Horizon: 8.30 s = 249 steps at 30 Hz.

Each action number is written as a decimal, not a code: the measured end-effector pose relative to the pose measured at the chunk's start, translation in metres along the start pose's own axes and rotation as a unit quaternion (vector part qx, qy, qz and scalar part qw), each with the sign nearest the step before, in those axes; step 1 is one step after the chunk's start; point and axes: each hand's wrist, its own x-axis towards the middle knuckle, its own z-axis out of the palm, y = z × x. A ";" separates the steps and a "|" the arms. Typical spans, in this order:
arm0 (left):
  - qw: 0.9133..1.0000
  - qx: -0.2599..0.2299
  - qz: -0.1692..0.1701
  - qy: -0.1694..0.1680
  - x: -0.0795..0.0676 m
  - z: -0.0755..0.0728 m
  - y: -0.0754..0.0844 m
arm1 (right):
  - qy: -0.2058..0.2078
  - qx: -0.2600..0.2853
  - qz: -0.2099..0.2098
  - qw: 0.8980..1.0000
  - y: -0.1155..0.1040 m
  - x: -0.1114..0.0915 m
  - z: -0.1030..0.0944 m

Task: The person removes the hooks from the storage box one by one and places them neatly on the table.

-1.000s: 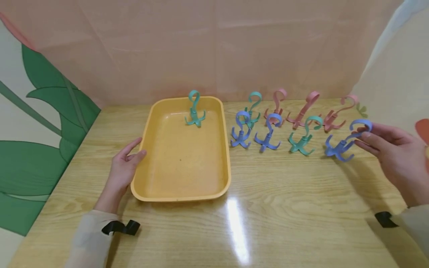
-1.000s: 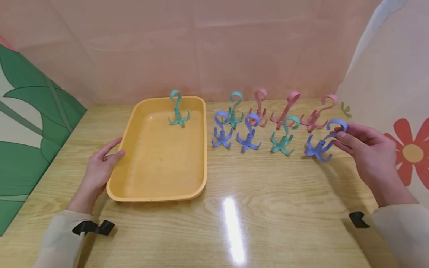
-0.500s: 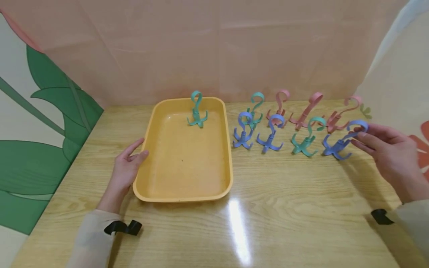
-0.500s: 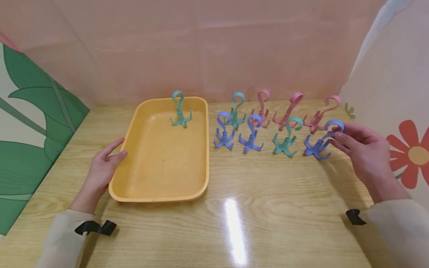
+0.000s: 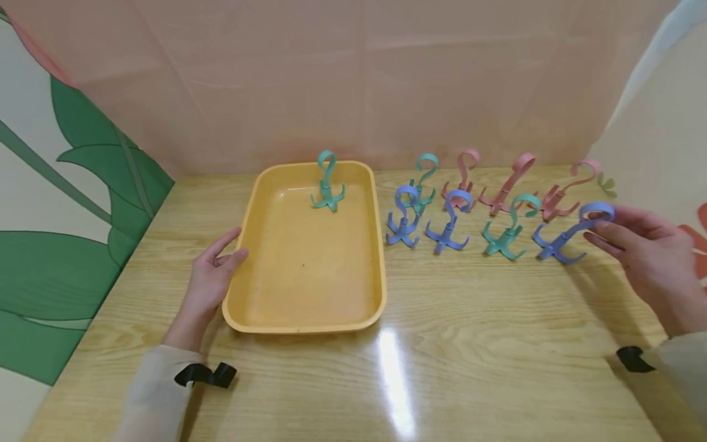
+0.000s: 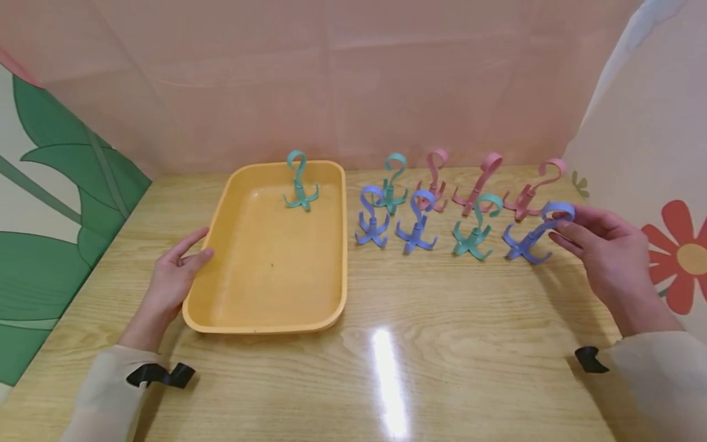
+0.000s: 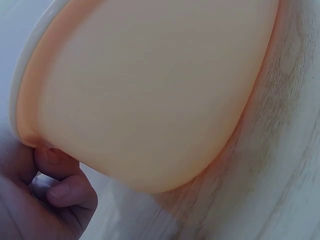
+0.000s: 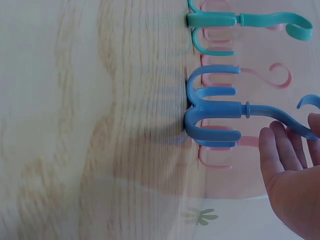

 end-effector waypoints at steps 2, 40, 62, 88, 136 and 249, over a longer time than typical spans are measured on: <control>1.000 -0.003 -0.004 0.000 0.000 0.000 0.000 | 0.001 -0.006 -0.001 1.000 0.000 0.000 -0.001; 1.000 0.006 -0.011 0.006 -0.002 -0.002 0.000 | -0.148 -0.127 -0.106 0.975 -0.003 -0.022 0.195; 1.000 0.013 0.005 0.005 0.002 0.005 -0.001 | -0.174 -0.109 -0.036 0.978 0.060 0.000 0.275; 1.000 0.019 0.012 0.007 -0.003 0.001 0.000 | -0.142 -0.113 0.062 0.981 0.121 0.062 0.357; 1.000 0.024 0.018 0.002 -0.006 0.005 0.000 | -0.005 -0.298 0.141 0.944 0.194 0.135 0.338; 1.000 0.023 -0.003 0.004 0.010 -0.011 -0.004 | -0.125 -0.377 0.023 0.918 0.006 -0.024 0.209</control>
